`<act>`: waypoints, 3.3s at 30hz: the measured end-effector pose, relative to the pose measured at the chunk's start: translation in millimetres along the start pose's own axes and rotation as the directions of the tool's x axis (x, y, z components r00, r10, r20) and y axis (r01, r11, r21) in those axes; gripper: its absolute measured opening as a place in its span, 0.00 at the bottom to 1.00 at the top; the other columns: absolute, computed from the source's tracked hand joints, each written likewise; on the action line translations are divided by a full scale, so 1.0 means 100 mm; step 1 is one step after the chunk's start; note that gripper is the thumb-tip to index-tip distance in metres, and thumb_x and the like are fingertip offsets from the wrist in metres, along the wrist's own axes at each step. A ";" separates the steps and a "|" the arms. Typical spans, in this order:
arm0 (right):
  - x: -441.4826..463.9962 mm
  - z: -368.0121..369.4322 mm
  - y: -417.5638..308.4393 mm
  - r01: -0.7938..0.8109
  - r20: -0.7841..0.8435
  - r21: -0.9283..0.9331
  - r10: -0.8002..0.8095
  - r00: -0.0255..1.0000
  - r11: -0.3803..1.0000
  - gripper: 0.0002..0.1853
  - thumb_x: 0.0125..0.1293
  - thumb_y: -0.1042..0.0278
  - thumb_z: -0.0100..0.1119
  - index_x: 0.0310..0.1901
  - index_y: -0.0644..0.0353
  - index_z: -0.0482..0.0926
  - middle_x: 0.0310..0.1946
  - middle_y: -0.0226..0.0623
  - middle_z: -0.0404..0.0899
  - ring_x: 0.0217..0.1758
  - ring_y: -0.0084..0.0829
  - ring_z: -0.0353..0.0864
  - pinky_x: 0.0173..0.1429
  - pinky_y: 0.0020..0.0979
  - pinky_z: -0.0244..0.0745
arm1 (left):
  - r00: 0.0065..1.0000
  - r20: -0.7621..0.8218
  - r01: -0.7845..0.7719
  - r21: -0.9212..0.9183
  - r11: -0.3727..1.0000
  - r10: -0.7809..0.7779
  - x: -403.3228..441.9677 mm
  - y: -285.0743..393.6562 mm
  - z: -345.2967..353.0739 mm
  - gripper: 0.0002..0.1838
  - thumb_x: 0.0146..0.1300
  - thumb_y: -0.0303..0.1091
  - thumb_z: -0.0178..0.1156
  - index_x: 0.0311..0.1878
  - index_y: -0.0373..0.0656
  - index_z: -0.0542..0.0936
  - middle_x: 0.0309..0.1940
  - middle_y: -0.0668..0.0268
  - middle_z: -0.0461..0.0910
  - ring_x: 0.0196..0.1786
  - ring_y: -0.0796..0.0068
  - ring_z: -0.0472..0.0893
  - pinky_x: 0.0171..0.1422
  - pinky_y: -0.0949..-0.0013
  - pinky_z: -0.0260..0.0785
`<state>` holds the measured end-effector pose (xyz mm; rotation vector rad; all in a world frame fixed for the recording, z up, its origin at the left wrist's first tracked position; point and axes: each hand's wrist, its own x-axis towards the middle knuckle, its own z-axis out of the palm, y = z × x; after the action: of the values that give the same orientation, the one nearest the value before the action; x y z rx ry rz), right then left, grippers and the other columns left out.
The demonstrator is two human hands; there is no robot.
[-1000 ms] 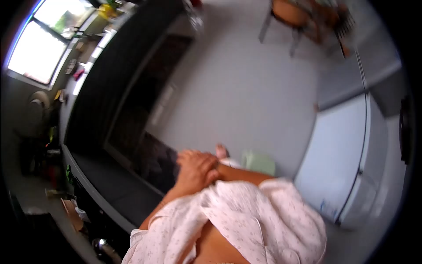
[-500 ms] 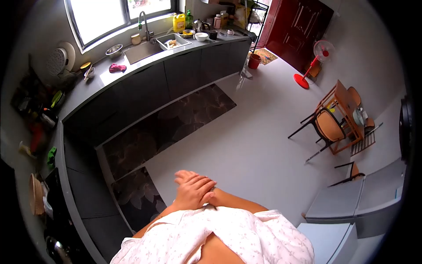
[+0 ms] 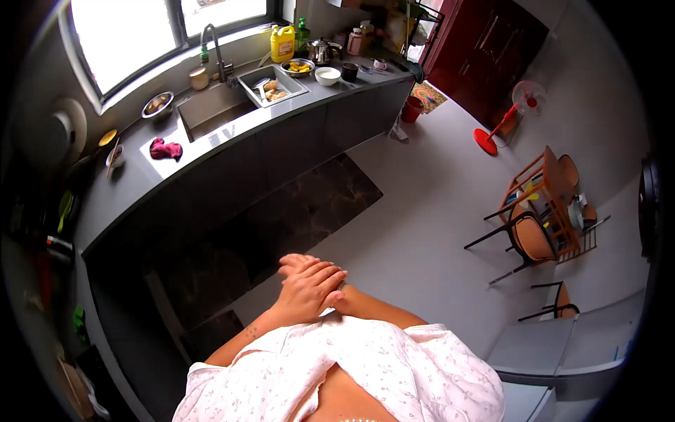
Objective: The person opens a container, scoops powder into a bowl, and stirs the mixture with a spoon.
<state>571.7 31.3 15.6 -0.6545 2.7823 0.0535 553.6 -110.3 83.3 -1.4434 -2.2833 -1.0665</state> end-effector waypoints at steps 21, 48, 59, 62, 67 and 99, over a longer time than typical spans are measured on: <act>4.09 -1.50 2.40 0.499 -0.310 0.424 -0.397 0.864 0.755 0.13 0.63 0.60 0.61 0.46 0.55 0.82 0.52 0.34 0.78 0.55 0.37 0.79 0.54 0.39 0.77 | 0.472 -0.530 0.832 0.531 0.159 -0.704 1.01 -4.47 -0.95 0.29 0.77 0.52 0.41 0.73 0.48 0.64 0.79 0.58 0.47 0.80 0.56 0.45 0.79 0.48 0.37; 5.30 -0.95 9.11 -0.423 -0.508 0.419 0.594 0.624 0.803 0.16 0.69 0.65 0.53 0.56 0.58 0.77 0.55 0.46 0.77 0.57 0.50 0.76 0.60 0.45 0.73 | 0.384 -0.382 0.792 -0.333 0.512 -0.841 4.01 -6.15 0.63 0.14 0.68 0.18 0.53 0.55 0.37 0.79 0.38 0.62 0.83 0.41 0.73 0.84 0.49 0.70 0.75; 5.68 -0.81 10.21 -0.315 -0.371 0.259 0.395 0.840 0.913 0.10 0.62 0.64 0.64 0.43 0.56 0.82 0.45 0.37 0.80 0.52 0.42 0.77 0.55 0.42 0.73 | 0.157 -0.330 0.819 -0.483 0.310 -0.931 4.92 -5.64 1.44 0.12 0.67 0.20 0.57 0.53 0.36 0.80 0.40 0.62 0.84 0.42 0.75 0.84 0.49 0.74 0.75; 5.69 -0.69 10.31 -0.235 -0.348 0.401 0.385 0.855 0.885 0.08 0.61 0.65 0.65 0.38 0.58 0.82 0.38 0.37 0.81 0.44 0.39 0.80 0.47 0.38 0.75 | 0.145 -0.320 0.803 -0.515 0.301 -0.936 4.98 -5.63 1.54 0.13 0.67 0.20 0.57 0.54 0.36 0.80 0.40 0.62 0.84 0.41 0.76 0.84 0.49 0.74 0.76; 5.66 -0.50 10.39 -0.151 -0.167 0.826 0.492 0.854 0.543 0.08 0.65 0.65 0.63 0.36 0.60 0.79 0.30 0.31 0.82 0.28 0.28 0.82 0.32 0.29 0.74 | 0.124 -0.256 0.709 -0.653 0.266 -0.959 5.10 -5.70 1.61 0.13 0.69 0.23 0.56 0.55 0.36 0.79 0.38 0.62 0.84 0.41 0.77 0.83 0.49 0.74 0.76; 5.64 -1.78 7.04 -0.153 -0.305 0.460 0.317 0.898 0.875 0.08 0.62 0.67 0.59 0.32 0.62 0.81 0.24 0.44 0.83 0.29 0.45 0.85 0.33 0.41 0.79 | 0.180 0.236 0.545 -0.832 -0.103 -0.955 4.53 -5.98 1.26 0.17 0.72 0.35 0.54 0.59 0.38 0.75 0.46 0.61 0.82 0.44 0.75 0.81 0.51 0.72 0.73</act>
<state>-269.7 401.4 8.8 -0.2161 3.0613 -0.6837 -156.2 138.5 -29.0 0.6708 -2.1243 -2.7051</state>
